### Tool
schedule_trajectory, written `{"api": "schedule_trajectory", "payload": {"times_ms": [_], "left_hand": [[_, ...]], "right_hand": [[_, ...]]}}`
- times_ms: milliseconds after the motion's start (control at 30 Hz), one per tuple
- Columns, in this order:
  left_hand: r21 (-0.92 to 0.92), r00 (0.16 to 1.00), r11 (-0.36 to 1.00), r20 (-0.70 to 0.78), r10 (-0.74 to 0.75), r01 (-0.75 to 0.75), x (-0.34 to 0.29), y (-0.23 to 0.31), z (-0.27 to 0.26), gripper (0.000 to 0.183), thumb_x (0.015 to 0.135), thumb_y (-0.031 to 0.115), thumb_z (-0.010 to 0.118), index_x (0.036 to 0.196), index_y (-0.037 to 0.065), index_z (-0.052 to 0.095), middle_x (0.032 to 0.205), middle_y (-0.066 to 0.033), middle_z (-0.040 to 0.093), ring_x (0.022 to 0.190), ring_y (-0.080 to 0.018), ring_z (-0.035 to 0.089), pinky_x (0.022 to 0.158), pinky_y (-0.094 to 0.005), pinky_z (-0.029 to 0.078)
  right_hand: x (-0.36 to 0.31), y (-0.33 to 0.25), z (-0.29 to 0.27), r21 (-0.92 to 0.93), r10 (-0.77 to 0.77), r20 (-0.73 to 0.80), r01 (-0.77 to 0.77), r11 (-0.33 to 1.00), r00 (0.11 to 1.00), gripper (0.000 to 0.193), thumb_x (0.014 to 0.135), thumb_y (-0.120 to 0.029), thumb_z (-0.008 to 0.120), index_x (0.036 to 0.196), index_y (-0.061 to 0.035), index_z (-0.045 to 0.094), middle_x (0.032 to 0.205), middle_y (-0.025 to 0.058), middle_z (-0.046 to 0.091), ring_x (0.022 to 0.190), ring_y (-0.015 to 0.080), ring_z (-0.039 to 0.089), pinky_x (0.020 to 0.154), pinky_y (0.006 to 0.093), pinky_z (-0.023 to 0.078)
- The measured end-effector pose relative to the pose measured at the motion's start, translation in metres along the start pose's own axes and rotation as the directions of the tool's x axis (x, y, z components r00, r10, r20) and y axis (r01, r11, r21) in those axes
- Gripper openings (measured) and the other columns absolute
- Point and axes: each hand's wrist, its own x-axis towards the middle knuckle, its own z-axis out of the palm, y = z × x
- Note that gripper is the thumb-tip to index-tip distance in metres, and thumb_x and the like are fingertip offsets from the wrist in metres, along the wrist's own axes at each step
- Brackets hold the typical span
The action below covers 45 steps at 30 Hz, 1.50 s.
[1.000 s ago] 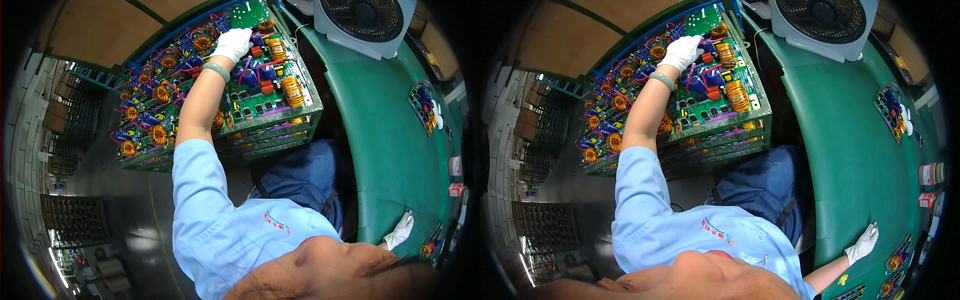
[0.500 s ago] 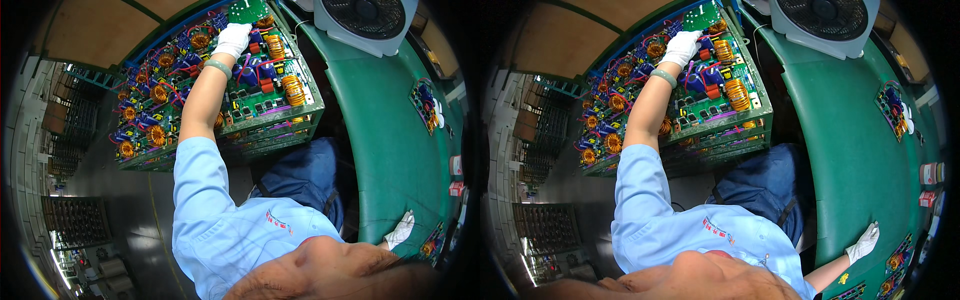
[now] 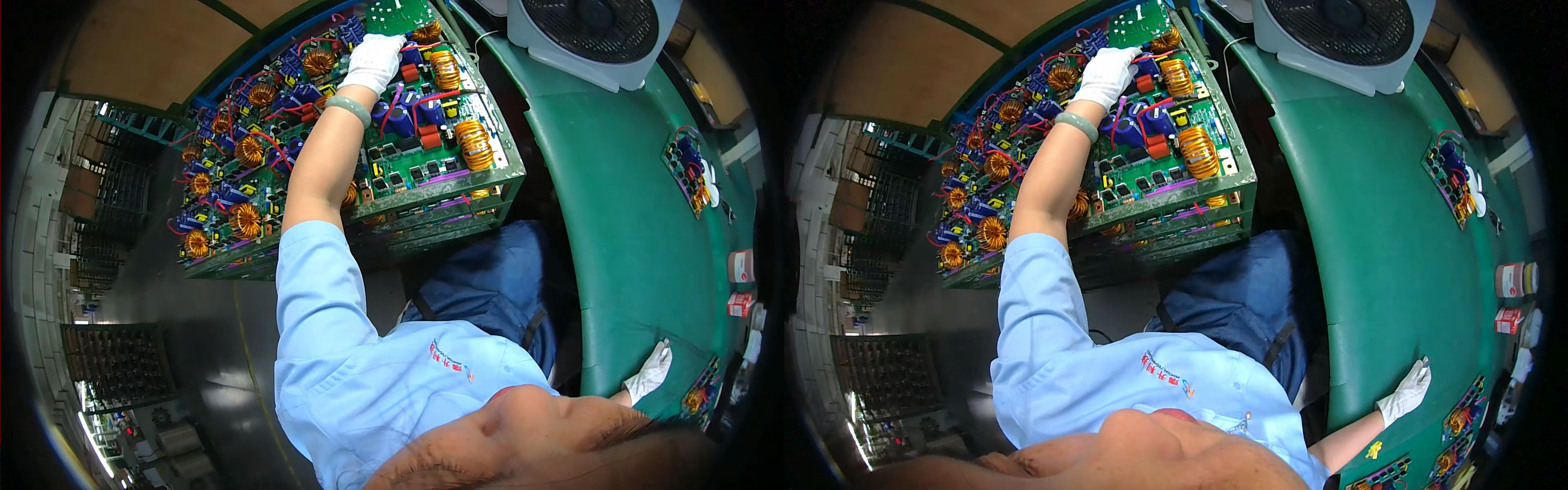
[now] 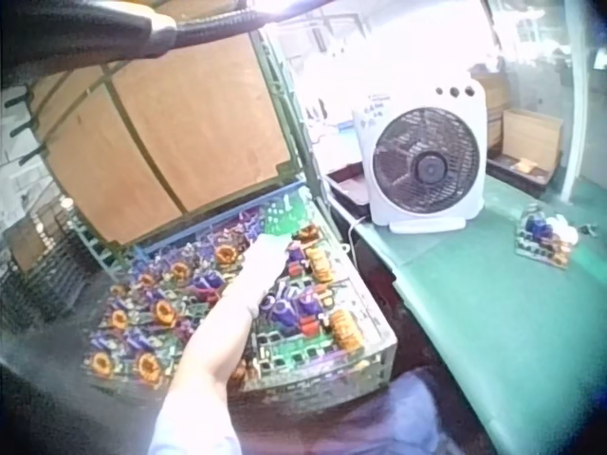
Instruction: The person assembles electronic circuit boards by hand, using a small metal tool to scrape or clean the board surfaces. They handle multiple boards, flipping them over to inspect both sides, and place finished units into a green rack. The process involves repetitive handling and placement of components.
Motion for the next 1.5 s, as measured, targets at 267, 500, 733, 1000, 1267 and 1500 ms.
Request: {"api": "schedule_trajectory", "payload": {"times_ms": [267,500,733,1000,1267,1500], "left_hand": [[-0.034,0.996,0.996,-0.015,-0.088,0.088,-0.007,0.007,-0.007,0.026,0.096,0.019,0.053,0.113,0.012,0.071,0.107,-0.0184,0.072,0.106,-0.0379,0.065,0.092,-0.0489,0.054],[0.011,0.997,0.999,0.056,-0.054,0.053,-0.007,0.012,-0.011,0.032,0.092,0.021,0.061,0.121,0.010,0.066,0.113,-0.0198,0.069,0.110,-0.0386,0.063,0.095,-0.0491,0.053],[0.012,0.994,1.000,0.110,-0.021,0.020,-0.008,0.004,-0.015,0.043,0.092,0.029,0.066,0.131,0.011,0.062,0.118,-0.0184,0.068,0.114,-0.0392,0.062,0.099,-0.0477,0.052],[-0.135,0.994,0.991,0.107,0.022,-0.007,-0.019,0.009,-0.025,0.056,0.092,0.033,0.068,0.142,0.013,0.055,0.116,-0.0205,0.067,0.114,-0.0411,0.061,0.100,-0.0479,0.050],[-0.161,0.992,0.986,0.118,0.052,-0.033,-0.019,0.005,-0.024,0.059,0.094,0.035,0.067,0.144,0.008,0.052,0.114,-0.0231,0.067,0.111,-0.0420,0.062,0.099,-0.0470,0.050],[-0.148,0.991,0.989,0.130,0.041,-0.022,-0.023,0.007,-0.029,0.060,0.095,0.036,0.065,0.146,0.007,0.050,0.116,-0.0233,0.066,0.114,-0.0412,0.060,0.101,-0.0468,0.049]], "right_hand": [[-0.002,-0.016,-0.010,-0.030,-0.018,0.039,0.019,0.999,0.999,0.055,0.099,-0.048,0.062,0.133,-0.0040,0.065,0.127,0.0140,0.070,0.114,0.0307,0.067,0.099,0.0372,0.049],[-0.001,-0.008,-0.004,0.049,-0.035,0.014,0.034,0.998,0.999,0.053,0.100,-0.046,0.061,0.131,-0.0045,0.067,0.125,0.0139,0.071,0.112,0.0299,0.067,0.098,0.0369,0.049],[-0.005,-0.017,-0.007,0.112,-0.012,0.014,0.010,0.994,1.000,0.049,0.101,-0.043,0.060,0.130,-0.0044,0.067,0.124,0.0130,0.071,0.112,0.0285,0.067,0.098,0.0361,0.049],[-0.001,-0.003,-0.006,0.127,-0.061,0.020,0.058,0.990,0.998,0.047,0.102,-0.037,0.060,0.132,-0.0020,0.066,0.132,0.0114,0.069,0.120,0.0262,0.065,0.103,0.0328,0.047],[-0.003,-0.006,-0.005,0.194,-0.061,0.007,0.058,0.979,0.998,0.045,0.102,-0.033,0.061,0.132,0.0000,0.066,0.133,0.0118,0.069,0.120,0.0246,0.065,0.106,0.0317,0.047],[-0.010,-0.023,-0.013,0.227,-0.062,0.007,0.059,0.972,0.998,0.043,0.102,-0.033,0.061,0.130,-0.0003,0.067,0.132,0.0129,0.069,0.118,0.0251,0.066,0.104,0.0326,0.047]]}}
